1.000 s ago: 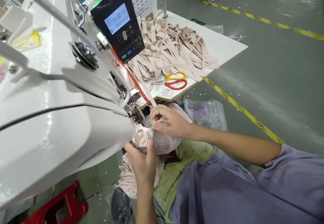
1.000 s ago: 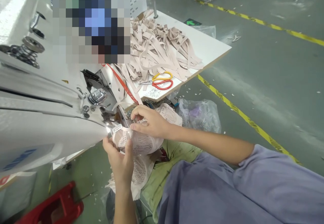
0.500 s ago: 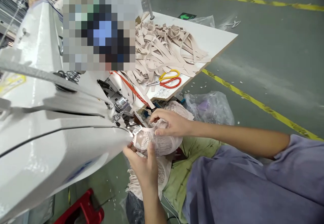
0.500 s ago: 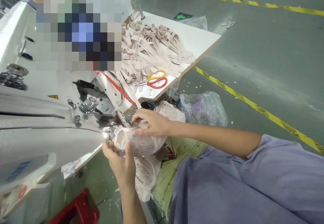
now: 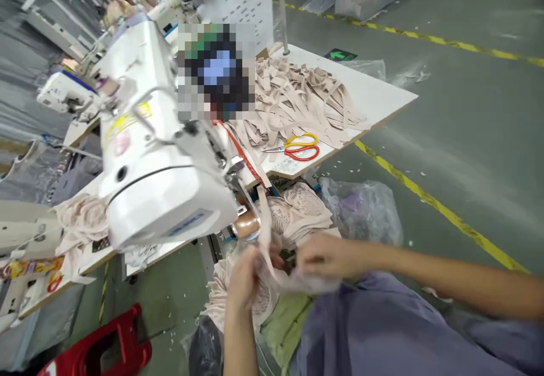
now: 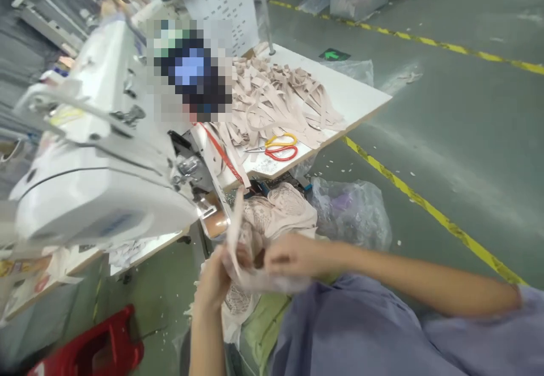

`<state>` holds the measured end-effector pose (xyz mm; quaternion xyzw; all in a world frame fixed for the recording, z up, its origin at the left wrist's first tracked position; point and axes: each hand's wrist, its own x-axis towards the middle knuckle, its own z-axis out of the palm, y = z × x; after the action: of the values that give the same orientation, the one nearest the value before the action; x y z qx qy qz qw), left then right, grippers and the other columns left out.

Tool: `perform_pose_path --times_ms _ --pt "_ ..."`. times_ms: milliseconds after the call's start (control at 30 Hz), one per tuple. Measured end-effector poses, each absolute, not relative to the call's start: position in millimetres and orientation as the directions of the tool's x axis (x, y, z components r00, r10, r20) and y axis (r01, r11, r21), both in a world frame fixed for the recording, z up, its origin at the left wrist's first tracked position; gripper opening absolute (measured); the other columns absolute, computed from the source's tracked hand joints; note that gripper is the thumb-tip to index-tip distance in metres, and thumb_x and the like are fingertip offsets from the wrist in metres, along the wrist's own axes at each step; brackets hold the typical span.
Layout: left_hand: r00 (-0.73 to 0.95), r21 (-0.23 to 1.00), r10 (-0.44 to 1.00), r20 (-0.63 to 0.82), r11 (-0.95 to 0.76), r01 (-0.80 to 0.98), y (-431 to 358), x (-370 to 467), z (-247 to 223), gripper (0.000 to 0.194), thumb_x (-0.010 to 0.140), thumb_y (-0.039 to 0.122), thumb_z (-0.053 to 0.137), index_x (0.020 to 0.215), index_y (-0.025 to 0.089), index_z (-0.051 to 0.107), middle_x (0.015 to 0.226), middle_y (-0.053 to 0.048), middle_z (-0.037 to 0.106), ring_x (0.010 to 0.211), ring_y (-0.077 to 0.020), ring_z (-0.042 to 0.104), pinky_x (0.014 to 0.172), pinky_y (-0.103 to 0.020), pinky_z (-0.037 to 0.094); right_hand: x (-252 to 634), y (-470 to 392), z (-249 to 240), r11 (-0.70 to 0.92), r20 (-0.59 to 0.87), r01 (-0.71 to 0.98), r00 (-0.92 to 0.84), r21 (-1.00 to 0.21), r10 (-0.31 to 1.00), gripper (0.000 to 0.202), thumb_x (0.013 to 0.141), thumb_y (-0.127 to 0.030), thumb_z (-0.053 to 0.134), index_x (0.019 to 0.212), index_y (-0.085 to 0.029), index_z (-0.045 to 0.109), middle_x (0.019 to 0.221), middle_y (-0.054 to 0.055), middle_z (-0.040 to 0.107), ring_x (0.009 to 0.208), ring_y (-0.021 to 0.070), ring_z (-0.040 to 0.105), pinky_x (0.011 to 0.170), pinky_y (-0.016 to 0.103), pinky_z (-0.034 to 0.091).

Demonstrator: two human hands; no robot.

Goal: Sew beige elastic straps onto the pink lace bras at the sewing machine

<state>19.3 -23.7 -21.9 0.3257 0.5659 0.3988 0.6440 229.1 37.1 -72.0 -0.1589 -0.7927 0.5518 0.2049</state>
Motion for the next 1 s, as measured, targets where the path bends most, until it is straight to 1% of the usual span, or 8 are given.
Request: perform_pose_path --times_ms 100,267,500,600,700,800,900,1000 --pt "0.266 0.787 0.840 -0.473 0.538 -0.303 -40 17 -18 0.044 0.079 0.054 0.072 0.068 0.011 0.070 0.050 -0.003 0.057 0.049 -0.0137 0.054 0.055 -0.027 0.044 237 0 -80 0.286 -0.032 0.125 -0.950 -0.950 0.311 0.036 0.095 -0.044 0.051 0.078 -0.021 0.073 0.069 0.002 0.068 0.061 0.0148 0.058 0.061 0.025 0.043" --pt "-0.377 0.778 0.876 -0.302 -0.003 -0.629 -50 -75 9 0.025 0.094 0.036 0.061 0.078 0.017 0.059 0.056 0.008 0.042 0.051 -0.0062 0.046 0.066 -0.023 0.047 261 16 -97 0.150 -0.207 0.447 -0.653 -0.882 0.728 0.050 0.095 -0.059 0.040 0.087 -0.024 0.073 0.086 0.010 0.071 0.081 0.0261 0.066 0.072 0.034 0.051" --pt "-0.691 0.727 0.684 -0.234 -0.349 -0.591 -94 -199 25 0.034 0.105 0.024 0.031 0.076 0.018 0.046 0.054 0.008 0.043 0.044 -0.0048 0.039 0.053 -0.018 0.036 278 32 -71 0.187 -0.278 0.443 -0.785 -0.877 0.554 0.043 0.091 -0.060 0.050 0.081 -0.024 0.072 0.103 0.011 0.066 0.100 0.0259 0.065 0.089 0.036 0.053" --pt "-0.729 0.730 0.638 -0.249 -0.371 -0.574 -112 -221 22 0.038 0.107 0.025 0.022 0.079 0.018 0.048 0.054 0.008 0.045 0.041 -0.0041 0.038 0.051 -0.018 0.035 284 34 -77 0.087 -0.346 0.470 -0.751 -0.878 0.563 0.042 0.091 -0.062 0.050 0.092 -0.025 0.070 0.112 0.010 0.064 0.111 0.0260 0.061 0.095 0.036 0.051" --pt "-0.747 0.749 0.620 -0.240 -0.371 -0.549 -123 -228 18 0.039 0.107 0.024 0.021 0.079 0.018 0.048 0.049 0.010 0.040 0.038 -0.0031 0.033 0.048 -0.016 0.031 285 35 -87 -0.031 -0.357 0.452 -0.660 -0.892 0.662 0.043 0.088 -0.064 0.052 0.095 -0.024 0.064 0.091 0.007 0.066 0.088 0.0239 0.064 0.081 0.036 0.053" --pt "-0.725 0.785 0.652 -0.223 -0.321 -0.530 -122 -212 8 0.034 0.106 0.029 0.032 0.079 0.018 0.050 0.046 0.011 0.032 0.036 -0.0040 0.026 0.045 -0.016 0.027 277 30 -90 -0.145 -0.245 0.316 -0.303 -0.937 0.921 0.044 0.082 -0.064 0.061 0.106 -0.027 0.054 0.081 0.007 0.064 0.074 0.0226 0.061 0.067 0.034 0.051" --pt "-0.614 0.824 0.744 -0.264 -0.158 -0.545 -107 -167 -12 0.027 0.100 0.037 0.049 0.083 0.018 0.057 0.045 0.012 0.026 0.037 -0.0053 0.019 0.042 -0.019 0.023 260 20 -86 -0.087 -0.088 0.320 0.014 -0.943 0.996 0.035 0.084 -0.057 0.063 0.102 -0.030 0.051 0.081 0.009 0.063 0.070 0.0216 0.060 0.062 0.034 0.047" --pt "-0.460 0.851 0.832 -0.311 0.028 -0.524 -85 -104 -33 0.023 0.088 0.038 0.065 0.081 0.016 0.062 0.043 0.013 0.024 0.037 -0.0049 0.017 0.042 -0.020 0.021 238 13 -77 0.050 -0.058 0.424 -0.239 -0.904 0.969 0.030 0.084 -0.055 0.065 0.084 -0.025 0.057 0.078 0.008 0.065 0.070 0.0213 0.061 0.063 0.034 0.046"
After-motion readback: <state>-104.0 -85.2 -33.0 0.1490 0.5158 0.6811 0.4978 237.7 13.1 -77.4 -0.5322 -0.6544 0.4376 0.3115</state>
